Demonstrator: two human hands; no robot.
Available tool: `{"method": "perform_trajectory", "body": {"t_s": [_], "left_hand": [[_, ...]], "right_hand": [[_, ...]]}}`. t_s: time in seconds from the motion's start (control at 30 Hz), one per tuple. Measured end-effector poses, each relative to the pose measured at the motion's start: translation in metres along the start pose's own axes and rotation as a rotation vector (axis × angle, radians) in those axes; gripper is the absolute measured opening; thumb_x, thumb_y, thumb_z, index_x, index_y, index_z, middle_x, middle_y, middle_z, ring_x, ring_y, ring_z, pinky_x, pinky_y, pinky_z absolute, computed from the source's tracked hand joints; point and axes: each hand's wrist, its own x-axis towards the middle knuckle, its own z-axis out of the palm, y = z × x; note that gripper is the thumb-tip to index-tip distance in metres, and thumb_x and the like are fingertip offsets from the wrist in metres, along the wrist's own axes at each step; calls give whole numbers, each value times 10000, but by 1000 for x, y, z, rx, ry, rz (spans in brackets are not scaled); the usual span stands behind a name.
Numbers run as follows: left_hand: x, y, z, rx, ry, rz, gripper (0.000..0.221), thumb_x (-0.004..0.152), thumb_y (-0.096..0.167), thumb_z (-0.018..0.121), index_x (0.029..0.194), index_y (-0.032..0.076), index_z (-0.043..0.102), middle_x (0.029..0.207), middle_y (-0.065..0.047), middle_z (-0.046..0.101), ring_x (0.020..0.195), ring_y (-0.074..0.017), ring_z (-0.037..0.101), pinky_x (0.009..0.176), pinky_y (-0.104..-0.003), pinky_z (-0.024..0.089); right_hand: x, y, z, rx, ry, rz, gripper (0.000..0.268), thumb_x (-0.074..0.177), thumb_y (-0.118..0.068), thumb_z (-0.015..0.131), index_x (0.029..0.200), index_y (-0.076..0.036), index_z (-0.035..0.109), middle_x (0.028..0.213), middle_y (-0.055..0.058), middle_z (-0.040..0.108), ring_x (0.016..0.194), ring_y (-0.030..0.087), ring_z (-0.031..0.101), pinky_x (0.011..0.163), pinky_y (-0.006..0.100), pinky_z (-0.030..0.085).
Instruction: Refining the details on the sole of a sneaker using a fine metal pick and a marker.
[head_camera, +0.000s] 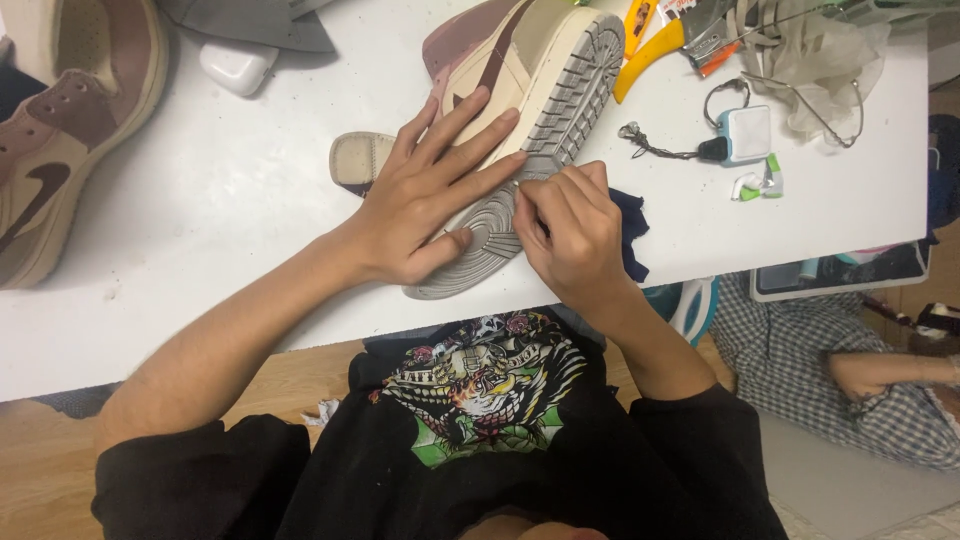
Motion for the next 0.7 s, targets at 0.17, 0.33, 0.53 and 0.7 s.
{"method": "perform_trajectory", "body": {"t_s": [0.17,0.33,0.53,0.7], "left_hand": [[1,1,-1,-13,-4,-3,589,1075,386,314,1607,144,385,1701,-153,267,1621,-414,162,1341,-663,101],[1,2,-2,-4,-5,-3,612,1078,429,282,1609,142,383,1701,-143,270,1621,-406,172,1338,-657,129],[1,1,0,-6,-13,-5,600,1069,400,314,1612,151,371,1703,-147,270,1622,-414,158,1338,-673,99],[0,-1,2,-17,-15,4,592,1057,366,346,1606,149,389,1702,-148,266,1621,-418,161,1339,-662,92]], "right_hand": [[-2,0,-3,78,-43,77,192,990,135,635,869,16,545,707,77,451,634,247,432,695,382,335],[-8,1,-1,80,-35,91,162,987,131,639,888,25,566,726,84,486,648,241,466,695,377,351],[-13,3,0,69,-38,102,151,982,134,642,895,32,571,722,89,482,652,245,471,689,381,349],[-15,2,0,88,-38,118,152,988,122,633,885,34,565,712,87,465,643,249,462,687,385,349]]}}
